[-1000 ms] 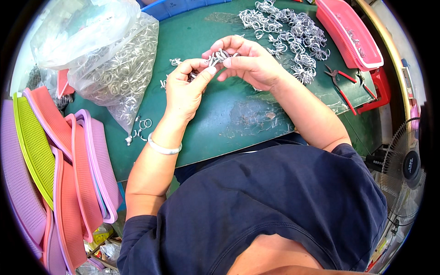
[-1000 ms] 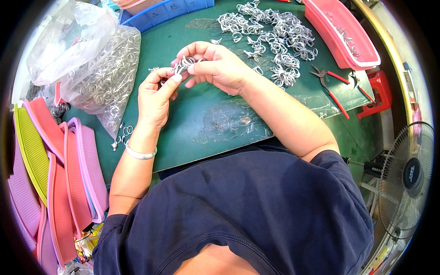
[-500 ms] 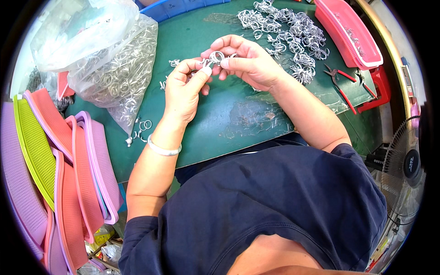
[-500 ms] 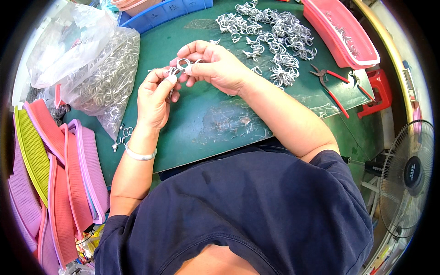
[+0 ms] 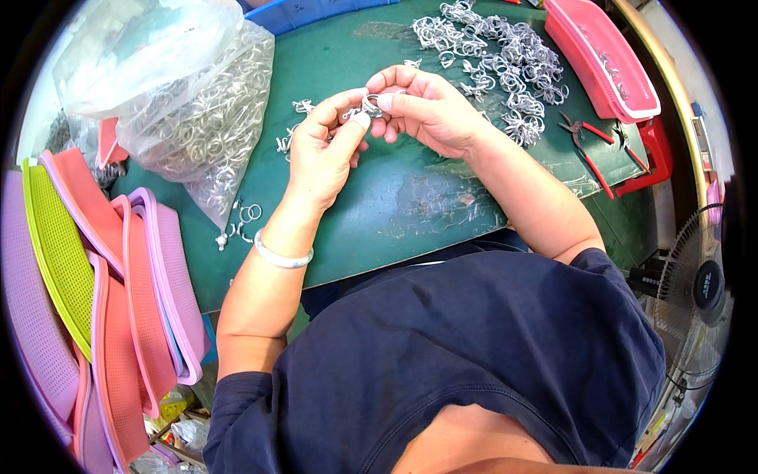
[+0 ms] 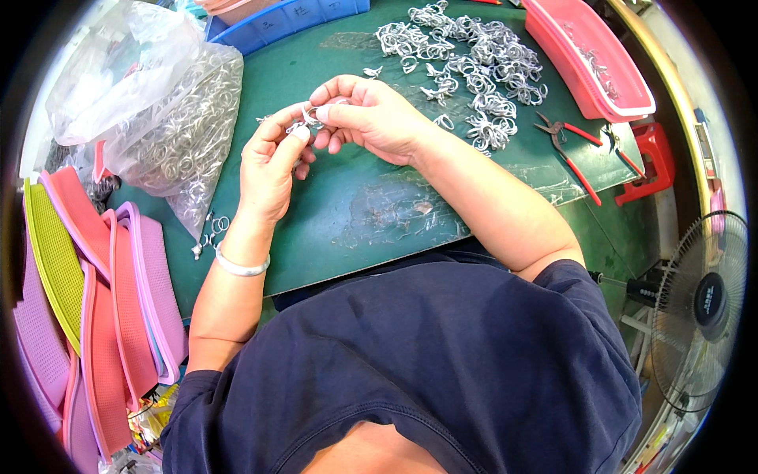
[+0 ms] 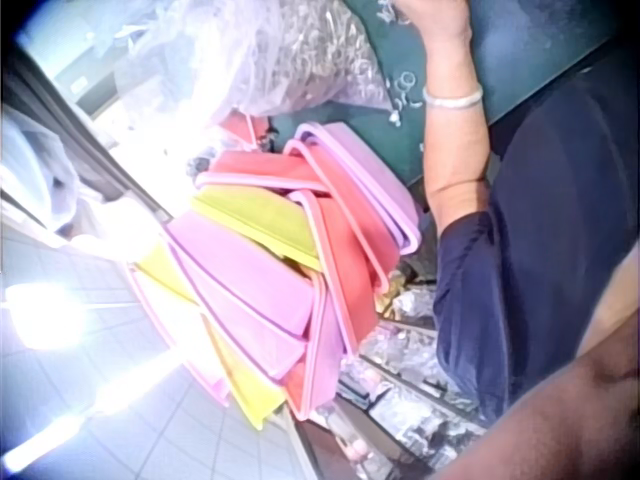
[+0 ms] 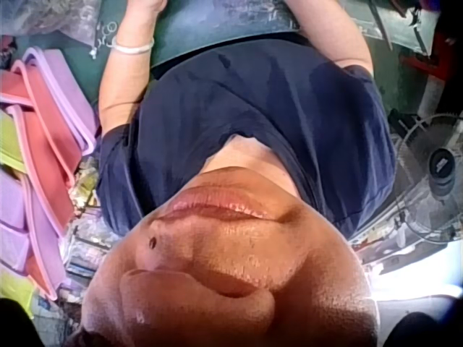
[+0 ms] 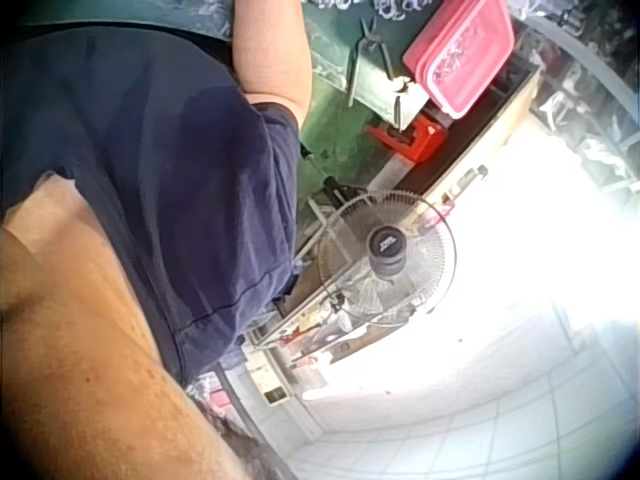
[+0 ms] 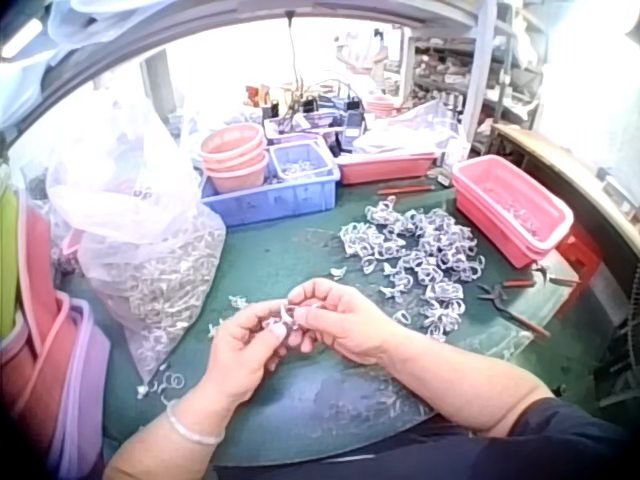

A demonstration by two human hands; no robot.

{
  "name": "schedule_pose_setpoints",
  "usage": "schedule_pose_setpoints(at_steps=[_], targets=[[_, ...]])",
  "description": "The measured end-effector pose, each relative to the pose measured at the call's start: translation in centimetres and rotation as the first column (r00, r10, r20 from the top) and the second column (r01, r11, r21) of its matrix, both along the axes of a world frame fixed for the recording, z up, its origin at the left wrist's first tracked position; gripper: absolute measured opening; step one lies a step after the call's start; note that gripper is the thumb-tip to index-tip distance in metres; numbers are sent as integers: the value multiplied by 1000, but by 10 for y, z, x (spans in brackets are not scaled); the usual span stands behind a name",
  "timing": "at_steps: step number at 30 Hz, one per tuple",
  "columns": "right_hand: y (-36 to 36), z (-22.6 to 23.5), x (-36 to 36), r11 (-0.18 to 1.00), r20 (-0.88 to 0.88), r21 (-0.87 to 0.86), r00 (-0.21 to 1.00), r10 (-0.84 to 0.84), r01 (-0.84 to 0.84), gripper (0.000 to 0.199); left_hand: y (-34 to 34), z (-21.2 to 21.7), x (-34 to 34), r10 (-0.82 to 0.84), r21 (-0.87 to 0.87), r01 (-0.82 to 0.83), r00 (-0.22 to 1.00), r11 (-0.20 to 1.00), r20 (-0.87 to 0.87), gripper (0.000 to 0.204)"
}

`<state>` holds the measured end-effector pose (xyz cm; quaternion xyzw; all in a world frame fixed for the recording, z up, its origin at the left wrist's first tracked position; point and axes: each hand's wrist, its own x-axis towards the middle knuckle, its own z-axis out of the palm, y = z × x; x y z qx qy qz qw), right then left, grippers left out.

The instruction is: The person links metal rings by hand to form chains, picking rings from a pile and joining them at a workstation.

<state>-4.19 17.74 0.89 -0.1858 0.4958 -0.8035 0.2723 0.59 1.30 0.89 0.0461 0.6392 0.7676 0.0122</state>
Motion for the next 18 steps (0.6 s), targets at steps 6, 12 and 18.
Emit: schedule_pose_setpoints(at_steps=[6, 12, 18], targets=[[-1, -1, 1, 999, 49, -10, 997, 54, -53, 22, -5, -3, -2, 41, -15, -40, 998, 999, 47, 16], [0, -1, 1, 997, 17, 36, 998, 64, -65, 26, -7, 0, -2, 63, 2, -64, 993, 998, 98, 17], [2, 2, 1, 997, 17, 29, 997, 75, -75, 30, -10, -4, -6, -1, 169, -32, 982, 985, 191, 21]])
